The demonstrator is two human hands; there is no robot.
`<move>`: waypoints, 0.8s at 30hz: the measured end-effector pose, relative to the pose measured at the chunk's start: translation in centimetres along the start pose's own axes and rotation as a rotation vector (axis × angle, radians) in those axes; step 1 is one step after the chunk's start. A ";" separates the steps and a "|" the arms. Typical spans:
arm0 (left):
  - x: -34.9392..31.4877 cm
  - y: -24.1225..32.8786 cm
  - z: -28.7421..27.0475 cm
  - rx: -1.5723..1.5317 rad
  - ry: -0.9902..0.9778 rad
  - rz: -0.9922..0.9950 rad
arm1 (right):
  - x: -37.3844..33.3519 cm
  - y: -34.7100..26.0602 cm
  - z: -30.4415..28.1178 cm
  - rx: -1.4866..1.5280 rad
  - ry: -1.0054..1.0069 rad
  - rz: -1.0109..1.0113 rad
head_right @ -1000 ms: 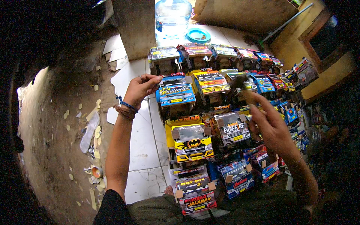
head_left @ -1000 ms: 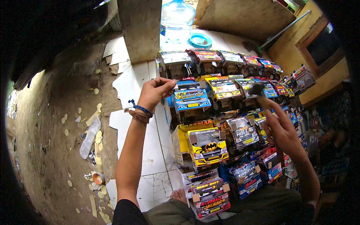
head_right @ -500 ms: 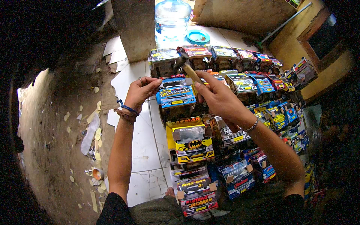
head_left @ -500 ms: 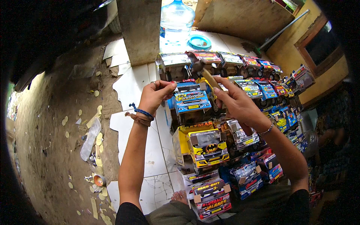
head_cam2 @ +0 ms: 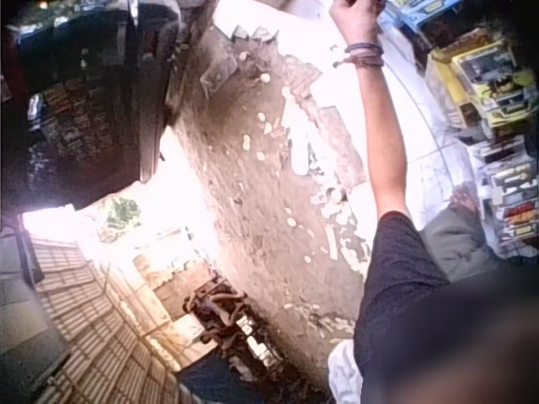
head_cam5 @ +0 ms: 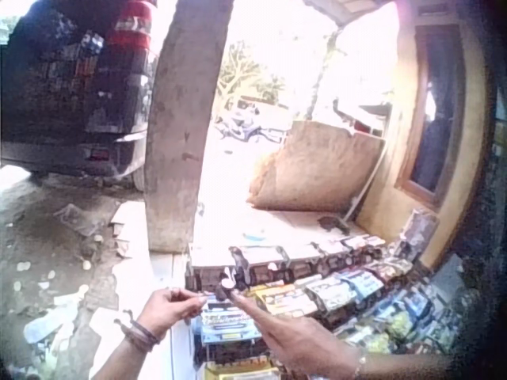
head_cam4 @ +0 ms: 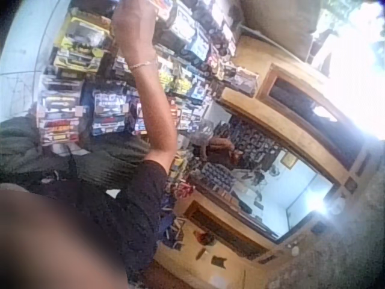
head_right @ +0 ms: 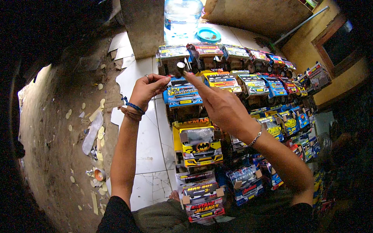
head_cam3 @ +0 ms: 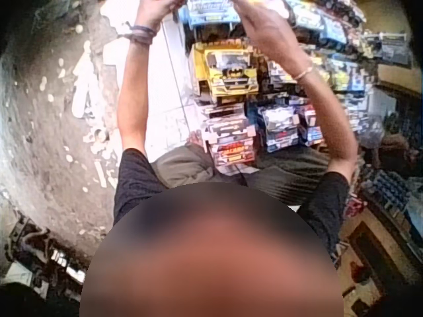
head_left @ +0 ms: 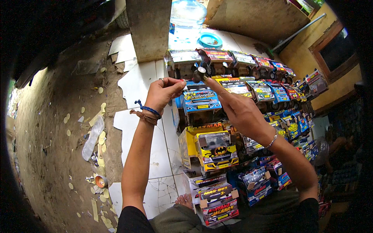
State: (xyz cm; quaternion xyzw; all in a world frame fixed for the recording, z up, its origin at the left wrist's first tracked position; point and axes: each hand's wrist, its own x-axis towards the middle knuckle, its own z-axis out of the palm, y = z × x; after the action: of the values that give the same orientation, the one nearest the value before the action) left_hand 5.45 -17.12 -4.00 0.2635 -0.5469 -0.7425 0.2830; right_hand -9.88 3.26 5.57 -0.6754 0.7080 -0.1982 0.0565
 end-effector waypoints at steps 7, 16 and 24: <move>0.1 -0.1 0.0 0.038 0.002 -0.006 | -0.1 -0.7 0.1 -0.108 -0.046 0.060; 0.1 -0.1 0.0 0.032 0.029 -0.008 | -0.3 -0.3 0.8 -0.088 0.059 -0.017; 0.2 0.0 0.0 0.061 0.034 -0.047 | -0.5 -0.4 1.1 -0.176 -0.010 0.019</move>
State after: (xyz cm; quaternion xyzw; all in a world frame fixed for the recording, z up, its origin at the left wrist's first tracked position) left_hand 5.32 -17.28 -4.07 0.2972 -0.5579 -0.7275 0.2668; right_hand -9.09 3.54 4.61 -0.6720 0.7289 -0.1312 0.0025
